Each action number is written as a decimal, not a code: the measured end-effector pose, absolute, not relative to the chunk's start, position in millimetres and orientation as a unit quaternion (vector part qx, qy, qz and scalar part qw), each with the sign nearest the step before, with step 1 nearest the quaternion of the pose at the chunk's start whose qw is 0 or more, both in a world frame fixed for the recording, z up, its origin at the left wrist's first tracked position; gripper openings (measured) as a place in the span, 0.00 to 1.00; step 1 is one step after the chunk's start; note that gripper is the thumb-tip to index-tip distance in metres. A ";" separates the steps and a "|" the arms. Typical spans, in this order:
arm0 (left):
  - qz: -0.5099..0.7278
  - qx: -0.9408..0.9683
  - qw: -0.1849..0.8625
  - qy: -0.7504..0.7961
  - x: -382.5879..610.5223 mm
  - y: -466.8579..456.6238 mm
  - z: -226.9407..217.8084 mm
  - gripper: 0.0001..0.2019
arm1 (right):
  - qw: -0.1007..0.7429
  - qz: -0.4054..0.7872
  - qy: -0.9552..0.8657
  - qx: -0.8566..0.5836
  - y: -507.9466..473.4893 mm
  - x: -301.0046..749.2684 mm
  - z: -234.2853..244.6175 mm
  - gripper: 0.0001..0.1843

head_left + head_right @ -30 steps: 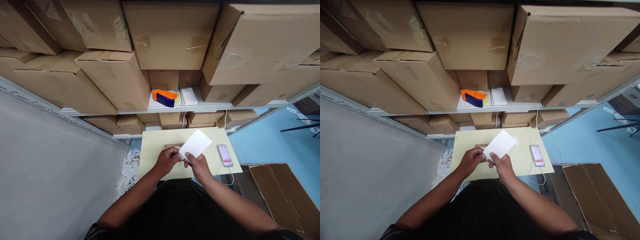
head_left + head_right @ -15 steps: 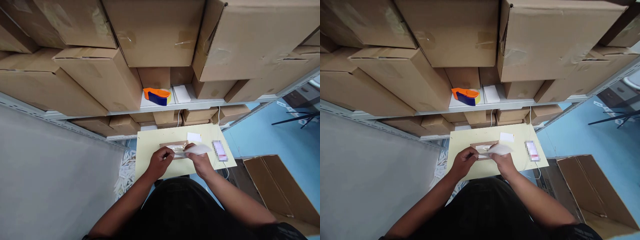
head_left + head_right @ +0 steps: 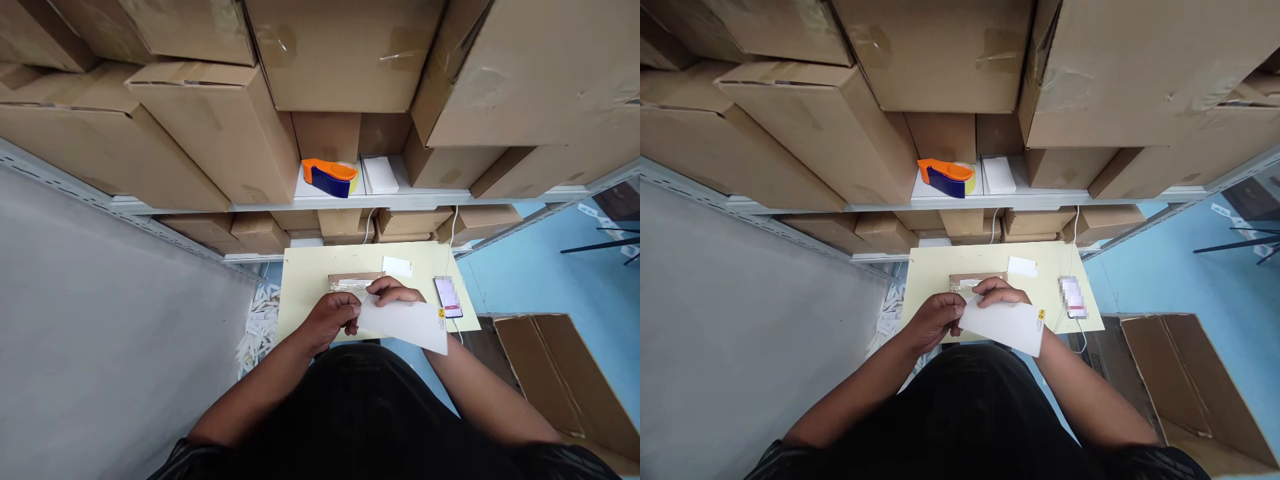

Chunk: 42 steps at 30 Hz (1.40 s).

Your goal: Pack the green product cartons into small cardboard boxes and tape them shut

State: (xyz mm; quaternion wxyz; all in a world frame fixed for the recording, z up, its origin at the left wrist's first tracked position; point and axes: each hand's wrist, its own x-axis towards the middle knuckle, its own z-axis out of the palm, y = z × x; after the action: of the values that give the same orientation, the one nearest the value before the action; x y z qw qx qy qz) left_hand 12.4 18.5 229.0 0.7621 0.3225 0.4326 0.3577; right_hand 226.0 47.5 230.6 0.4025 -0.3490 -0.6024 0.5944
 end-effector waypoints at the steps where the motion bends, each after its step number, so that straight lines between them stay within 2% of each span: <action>1: 0.366 0.326 0.755 0.437 13.0 18.1 226.9 0.13 | 0.411 0.601 -0.583 -0.361 45.6 223.4 227.8 0.27; 4: 0.414 0.347 0.704 0.461 14.0 18.1 223.1 0.12 | 0.432 0.642 -0.484 -0.409 35.9 216.4 215.7 0.33; 7: 0.439 0.393 0.645 0.486 13.7 17.9 225.9 0.12 | 0.379 0.708 -0.437 -0.405 22.1 209.8 205.0 0.39; 9: 0.428 0.442 0.610 0.500 13.6 16.5 228.8 0.13 | 0.373 0.723 -0.429 -0.393 14.9 203.4 202.3 0.37; 12: 0.414 0.485 0.577 0.510 14.3 13.9 230.1 0.13 | 0.456 0.677 -0.382 -0.434 12.9 191.2 205.7 0.31; 14: 0.418 0.488 0.581 0.499 14.6 14.0 229.8 0.12 | 0.494 0.646 -0.342 -0.471 16.4 185.0 211.3 0.27; 17: 0.440 0.477 0.596 0.473 13.0 18.8 231.9 0.12 | 0.495 0.652 -0.313 -0.482 22.0 182.9 221.2 0.25; 23: 0.471 0.424 0.629 0.451 6.5 28.7 242.7 0.10 | 0.508 0.671 -0.292 -0.454 22.0 186.8 232.6 0.28; 42: 0.457 0.384 0.656 0.461 7.0 30.4 235.4 0.07 | 0.494 0.664 -0.287 -0.482 19.7 194.9 222.1 0.25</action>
State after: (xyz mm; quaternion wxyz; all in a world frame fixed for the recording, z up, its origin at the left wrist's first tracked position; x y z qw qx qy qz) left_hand 7.0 30.4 235.4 0.6560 0.3843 0.4614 0.4573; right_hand 194.9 19.7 222.1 0.4937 -0.4819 -0.2872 0.6645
